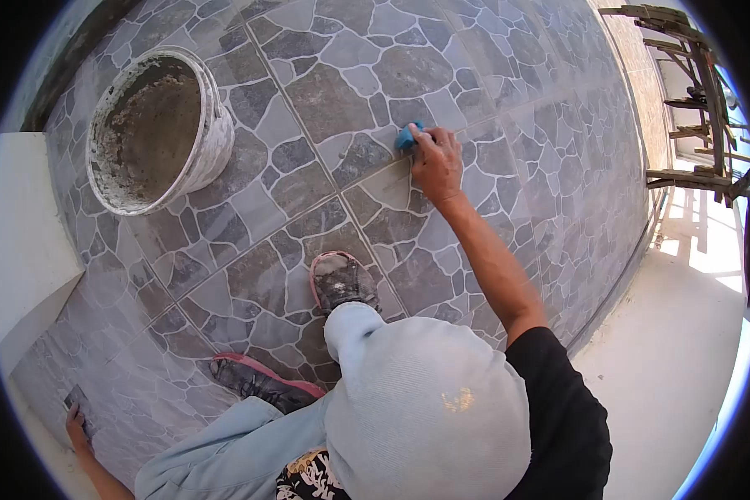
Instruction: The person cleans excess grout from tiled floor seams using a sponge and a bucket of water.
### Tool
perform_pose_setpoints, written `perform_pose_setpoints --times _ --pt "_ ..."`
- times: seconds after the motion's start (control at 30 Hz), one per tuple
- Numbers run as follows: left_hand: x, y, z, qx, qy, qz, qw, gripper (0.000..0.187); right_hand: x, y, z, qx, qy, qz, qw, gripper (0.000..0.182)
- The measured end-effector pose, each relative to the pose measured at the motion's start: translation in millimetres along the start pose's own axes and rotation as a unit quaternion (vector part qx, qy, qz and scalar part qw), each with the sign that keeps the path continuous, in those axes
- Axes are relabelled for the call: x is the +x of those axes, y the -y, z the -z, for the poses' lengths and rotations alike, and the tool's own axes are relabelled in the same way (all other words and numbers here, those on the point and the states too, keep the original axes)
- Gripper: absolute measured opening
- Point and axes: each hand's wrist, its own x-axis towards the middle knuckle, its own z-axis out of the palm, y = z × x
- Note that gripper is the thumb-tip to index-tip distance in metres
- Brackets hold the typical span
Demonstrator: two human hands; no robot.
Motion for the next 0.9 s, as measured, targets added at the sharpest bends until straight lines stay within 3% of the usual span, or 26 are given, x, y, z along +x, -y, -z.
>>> perform_pose_setpoints --times 0.1,0.13,0.23,0.27,0.3,0.37,0.43,0.47,0.53,0.6,0.67,0.7,0.77,0.83,0.9 --pt "-29 22 -6 0.114 -0.009 0.031 0.993 0.054 34 -123 11 -0.162 -0.021 -0.169 0.972 0.034" --pt "-36 26 -10 0.151 -0.01 0.044 0.987 0.054 46 -137 15 -0.175 -0.015 -0.251 0.952 0.033" --pt "-41 22 -19 0.168 0.015 0.04 0.985 0.052 62 -97 0 -0.187 -0.04 -0.328 0.925 0.033" --pt "-27 26 -11 0.159 0.015 0.028 0.987 0.052 52 -68 -16 -0.144 -0.097 -0.265 0.948 0.034" --pt "-20 9 -19 0.155 0.016 0.016 0.988 0.052 43 -23 -19 -0.114 -0.056 -0.219 0.967 0.041" --pt "-8 -16 -20 0.175 0.017 -0.008 0.984 0.052 14 56 -25 0.0 -0.024 -0.014 1.0 0.045" --pt "-1 -38 -22 0.158 0.007 -0.019 0.987 0.053 -9 91 -15 0.111 0.084 0.139 0.98 0.044" --pt "3 -51 -21 0.137 -0.002 -0.026 0.99 0.053 -9 79 -12 0.113 0.085 0.13 0.981 0.044" --pt "-11 -62 -34 0.091 -0.024 -0.01 0.996 0.054 12 11 -1 0.044 0.032 0.073 0.996 0.042" --pt "-24 -55 -31 0.04 -0.052 0.01 0.998 0.054 45 -81 6 -0.112 -0.033 -0.065 0.991 0.035" --pt "-22 -27 -23 0.175 -0.001 0.019 0.984 0.055 73 -142 16 -0.211 -0.006 -0.246 0.946 0.035" --pt "-31 -24 -23 0.172 -0.008 0.024 0.985 0.055 83 -139 7 -0.204 -0.006 -0.241 0.949 0.035" --pt "-36 -37 -36 0.277 0.072 0.064 0.956 0.054 100 -129 -7 -0.171 -0.042 -0.348 0.921 0.034" --pt "-21 -49 -38 0.26 0.054 0.054 0.963 0.053 90 -39 -31 -0.114 -0.093 -0.211 0.966 0.031" --pt "-12 -70 -38 0.251 0.037 0.047 0.966 0.053 59 62 -40 0.027 -0.03 -0.005 0.999 0.041"
